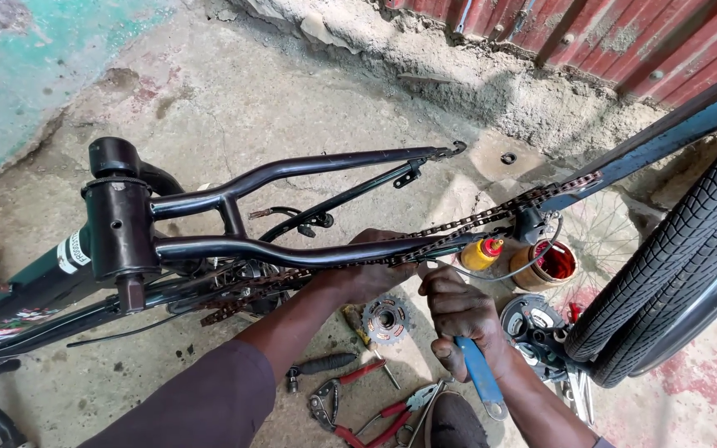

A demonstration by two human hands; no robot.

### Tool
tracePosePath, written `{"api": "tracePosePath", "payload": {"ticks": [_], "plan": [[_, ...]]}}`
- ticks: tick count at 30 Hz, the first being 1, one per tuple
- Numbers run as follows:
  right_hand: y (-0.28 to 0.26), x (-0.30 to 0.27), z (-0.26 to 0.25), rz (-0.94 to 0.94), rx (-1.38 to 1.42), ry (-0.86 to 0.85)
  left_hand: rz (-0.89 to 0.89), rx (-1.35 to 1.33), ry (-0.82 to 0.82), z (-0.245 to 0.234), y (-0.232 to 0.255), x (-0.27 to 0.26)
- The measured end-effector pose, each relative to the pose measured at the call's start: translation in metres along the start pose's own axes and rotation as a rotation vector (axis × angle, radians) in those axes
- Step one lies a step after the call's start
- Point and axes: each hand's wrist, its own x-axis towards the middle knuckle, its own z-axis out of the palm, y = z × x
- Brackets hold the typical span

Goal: The person repairs a bicycle chain by using pliers to connect the links. They then apply lubricant from a yellow bottle to the chain and the front derailleur mechanism.

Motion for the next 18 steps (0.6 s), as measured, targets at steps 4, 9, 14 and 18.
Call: {"api": "tracePosePath", "payload": {"ticks": [4,9,14,18], "plan": [[-0.003,0.001,0.001,0.019,0.01,-0.008,0.038,0.044,0.016,0.001,0.0,-0.001],[-0.008,0.007,0.005,0.058,0.026,-0.049,0.03,-0.048,0.006,-0.002,0.003,-0.004],[0.002,-0.002,0.006,0.082,0.057,0.0,0.08,0.009,0.011,0.004,-0.01,0.005],[0.012,-0.011,0.006,0.141,0.126,0.099,0.099,0.028,-0.004,0.002,-0.01,0.005]]}}
